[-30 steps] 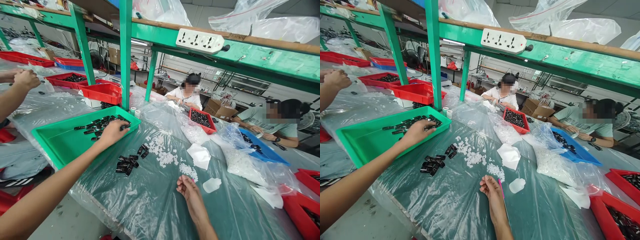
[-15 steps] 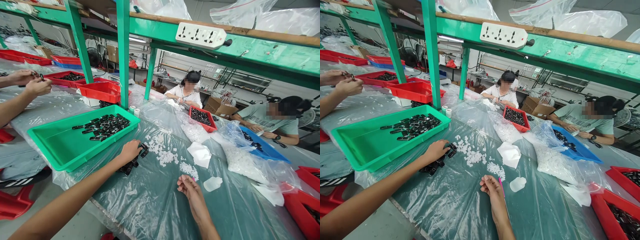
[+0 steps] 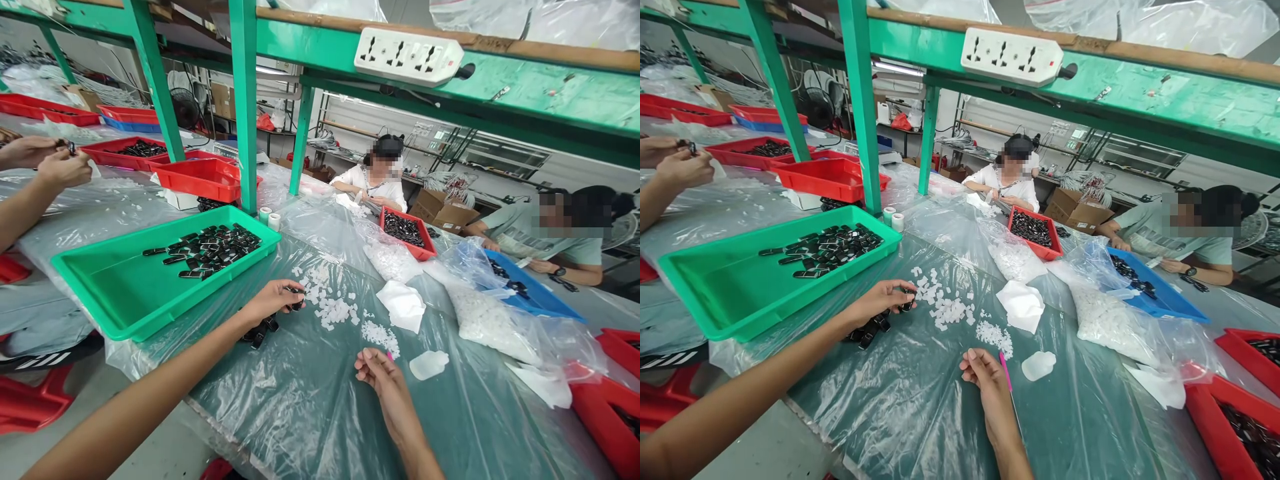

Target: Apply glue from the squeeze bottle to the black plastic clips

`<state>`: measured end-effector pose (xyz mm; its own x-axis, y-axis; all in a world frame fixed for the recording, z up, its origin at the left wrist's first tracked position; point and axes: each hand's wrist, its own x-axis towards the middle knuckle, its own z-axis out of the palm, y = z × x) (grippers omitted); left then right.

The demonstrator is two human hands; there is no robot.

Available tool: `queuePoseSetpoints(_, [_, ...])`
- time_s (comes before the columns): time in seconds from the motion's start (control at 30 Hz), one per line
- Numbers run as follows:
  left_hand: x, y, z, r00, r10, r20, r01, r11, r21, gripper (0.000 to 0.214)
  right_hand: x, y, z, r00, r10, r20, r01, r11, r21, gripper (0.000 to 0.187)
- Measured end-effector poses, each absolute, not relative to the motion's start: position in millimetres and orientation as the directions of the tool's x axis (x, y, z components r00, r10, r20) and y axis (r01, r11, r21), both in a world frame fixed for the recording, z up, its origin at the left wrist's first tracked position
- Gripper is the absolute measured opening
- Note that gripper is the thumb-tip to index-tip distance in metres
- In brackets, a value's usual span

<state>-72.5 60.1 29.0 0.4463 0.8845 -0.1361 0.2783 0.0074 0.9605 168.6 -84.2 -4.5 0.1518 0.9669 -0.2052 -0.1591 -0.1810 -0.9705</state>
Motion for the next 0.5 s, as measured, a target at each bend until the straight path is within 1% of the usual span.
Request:
queuePoseSetpoints(0.17, [-64,50,39,0.520,0.836,-0.177,0.142,0.120,0.983,0.050,169,-82,-5,0.177,0.966,-0.188,-0.115,-0.169,-0.979,0.027])
queuePoseSetpoints(0.3, [-57,45,44,0.547,0.813,-0.200,0.095,0.177,0.980,0.049,173,-82,-5,0.278,0.953,-0.118,-0.036,-0.113,-0.993,0.027])
queuePoseSetpoints(0.4, [-52,41,46,0.574,0.792,-0.210,0.061,0.214,0.975,0.046,179,-87,1,0.454,0.890,0.035,0.114,-0.020,-0.993,0.025])
queuePoseSetpoints(0.5, [-48,40,47,0.599,0.771,-0.217,0.048,0.236,0.970,0.044,187,-94,11,0.630,0.740,0.235,0.325,0.023,-0.945,0.027])
